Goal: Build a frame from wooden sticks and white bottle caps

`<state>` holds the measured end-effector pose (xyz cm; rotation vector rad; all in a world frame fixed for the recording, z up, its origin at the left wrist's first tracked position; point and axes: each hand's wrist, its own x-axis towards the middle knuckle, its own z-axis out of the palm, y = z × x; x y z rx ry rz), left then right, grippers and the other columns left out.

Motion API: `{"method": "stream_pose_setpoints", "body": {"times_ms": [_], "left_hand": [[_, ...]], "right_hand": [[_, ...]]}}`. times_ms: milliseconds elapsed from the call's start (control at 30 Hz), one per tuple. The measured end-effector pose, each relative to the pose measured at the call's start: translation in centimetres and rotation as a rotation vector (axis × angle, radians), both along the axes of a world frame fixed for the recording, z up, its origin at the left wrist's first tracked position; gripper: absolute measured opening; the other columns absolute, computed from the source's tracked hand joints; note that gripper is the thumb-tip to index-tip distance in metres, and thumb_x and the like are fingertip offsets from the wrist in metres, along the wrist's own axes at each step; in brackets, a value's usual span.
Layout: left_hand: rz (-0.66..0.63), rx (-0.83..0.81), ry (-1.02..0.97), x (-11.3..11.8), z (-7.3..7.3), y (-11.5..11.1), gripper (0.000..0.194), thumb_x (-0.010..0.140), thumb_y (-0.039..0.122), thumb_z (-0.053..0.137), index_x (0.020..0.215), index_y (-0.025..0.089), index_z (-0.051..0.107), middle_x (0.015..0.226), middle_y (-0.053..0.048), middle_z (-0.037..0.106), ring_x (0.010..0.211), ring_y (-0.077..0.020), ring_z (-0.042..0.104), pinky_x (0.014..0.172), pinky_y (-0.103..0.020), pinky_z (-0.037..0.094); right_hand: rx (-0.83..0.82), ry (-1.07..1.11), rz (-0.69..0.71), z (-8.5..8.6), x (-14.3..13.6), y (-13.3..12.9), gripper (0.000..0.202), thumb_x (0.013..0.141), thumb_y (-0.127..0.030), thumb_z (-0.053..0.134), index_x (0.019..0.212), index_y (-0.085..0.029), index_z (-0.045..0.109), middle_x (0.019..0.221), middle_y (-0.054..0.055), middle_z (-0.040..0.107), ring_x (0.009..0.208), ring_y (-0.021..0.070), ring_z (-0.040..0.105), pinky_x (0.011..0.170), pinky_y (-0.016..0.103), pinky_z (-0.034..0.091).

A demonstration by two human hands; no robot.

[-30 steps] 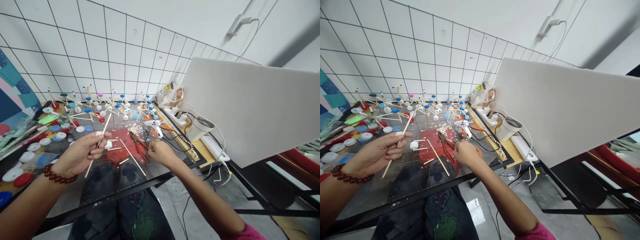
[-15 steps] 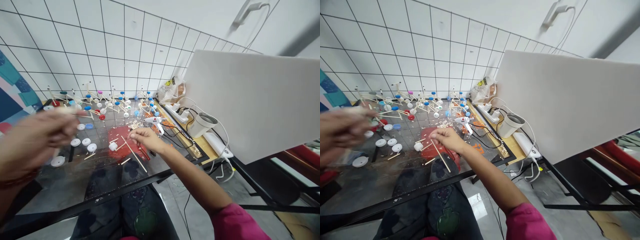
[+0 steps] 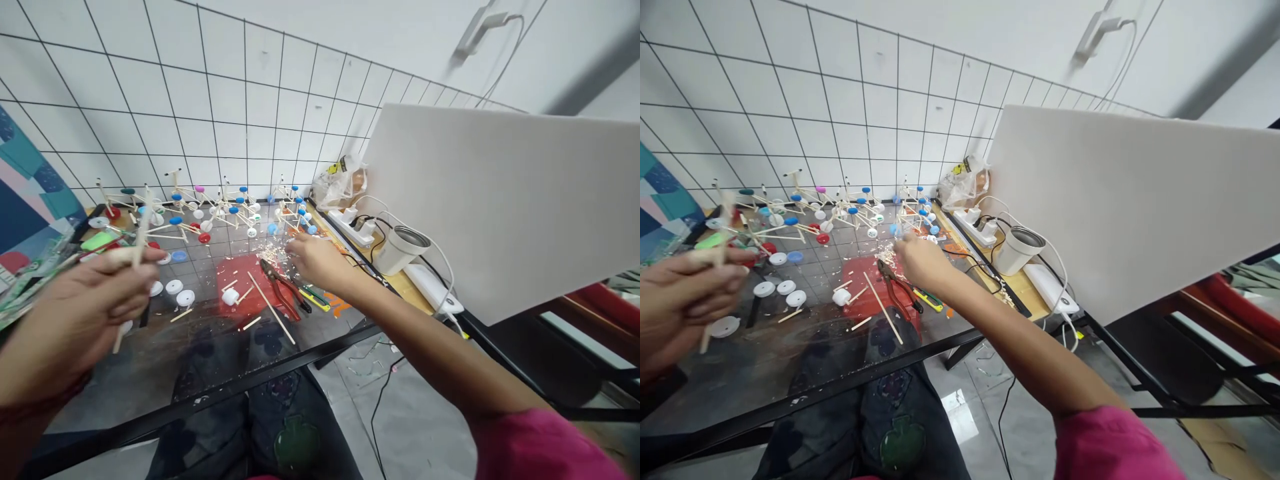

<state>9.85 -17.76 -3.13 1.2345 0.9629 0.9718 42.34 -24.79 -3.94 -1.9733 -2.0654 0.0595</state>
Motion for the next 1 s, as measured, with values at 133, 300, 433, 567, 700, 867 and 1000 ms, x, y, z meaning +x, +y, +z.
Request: {"method": "stream_pose_setpoints", "body": {"times_ms": [133, 300, 433, 567, 700, 867, 1000], "left_hand": [[0.007, 0.319, 0.467, 3.2, -1.8, -0.5, 0.039, 0.071, 0.037, 0.077, 0.105, 0.02, 0.068, 0.084, 0.0, 0.064, 0.077, -0.0144, 0.058, 0.064, -0.02, 0.046], [-0.032, 0.602, 0.774, 4.4, -5.3, 0.6, 0.033, 0.069, 0.043, 0.072, 0.093, 0.021, 0.066, 0.084, -0.002, 0.068, 0.066, -0.0168, 0.058, 0.061, -0.026, 0.044], [-0.098, 0.616, 0.86, 5.5, -7.1, 1.1, 0.028, 0.071, 0.041, 0.07, 0.089, 0.021, 0.063, 0.084, -0.002, 0.069, 0.062, -0.0162, 0.058, 0.058, -0.026, 0.043], [-0.12, 0.568, 0.851, 6.2, -8.3, 1.4, 0.031, 0.071, 0.04, 0.07, 0.094, 0.021, 0.061, 0.086, -0.002, 0.07, 0.066, -0.0181, 0.062, 0.06, -0.027, 0.046], [-0.148, 0.548, 0.794, 6.8, -9.2, 1.5, 0.033, 0.072, 0.039, 0.069, 0.098, 0.021, 0.059, 0.094, -0.003, 0.07, 0.081, -0.0213, 0.067, 0.067, -0.028, 0.05], [-0.159, 0.538, 0.778, 7.4, -9.8, 1.4, 0.03, 0.075, 0.036, 0.064, 0.101, 0.021, 0.057, 0.09, -0.002, 0.069, 0.073, -0.0178, 0.065, 0.064, -0.026, 0.05], [-0.132, 0.528, 0.813, 6.9, -9.6, 2.1, 0.036, 0.075, 0.033, 0.062, 0.109, 0.022, 0.055, 0.093, -0.001, 0.068, 0.06, -0.0128, 0.058, 0.058, -0.024, 0.047]], "right_hand": [[-0.173, -0.114, -0.014, -3.4, -0.4, -1.7, 0.014, 0.089, -0.02, 0.056, 0.091, -0.017, 0.069, 0.093, 0.01, 0.07, 0.091, 0.0213, 0.064, 0.076, 0.028, 0.042], [-0.179, -0.088, -0.104, -6.0, -0.9, -3.0, 0.023, 0.092, -0.039, 0.058, 0.096, -0.017, 0.064, 0.098, 0.009, 0.067, 0.085, 0.0205, 0.064, 0.069, 0.027, 0.041], [-0.088, 0.017, -0.065, -6.2, -1.5, -2.3, 0.014, 0.092, -0.028, 0.056, 0.096, -0.018, 0.065, 0.097, 0.006, 0.066, 0.085, 0.0177, 0.063, 0.071, 0.026, 0.041], [-0.03, 0.091, 0.018, -6.4, -2.7, -0.2, 0.016, 0.091, -0.018, 0.054, 0.098, -0.02, 0.068, 0.1, 0.004, 0.067, 0.09, 0.0164, 0.062, 0.075, 0.025, 0.041], [-0.066, 0.06, 0.071, -6.6, -3.8, 1.6, 0.018, 0.091, -0.019, 0.052, 0.096, -0.02, 0.07, 0.096, 0.005, 0.068, 0.089, 0.0179, 0.063, 0.073, 0.027, 0.041], [-0.053, 0.068, 0.092, -7.1, -3.8, 3.0, 0.021, 0.092, -0.019, 0.051, 0.098, -0.02, 0.071, 0.096, 0.006, 0.067, 0.088, 0.0183, 0.062, 0.073, 0.027, 0.041], [-0.03, 0.153, 0.101, -7.4, -3.4, 4.2, 0.025, 0.09, -0.014, 0.051, 0.104, -0.02, 0.071, 0.097, 0.006, 0.067, 0.086, 0.0177, 0.062, 0.072, 0.027, 0.042]]}}
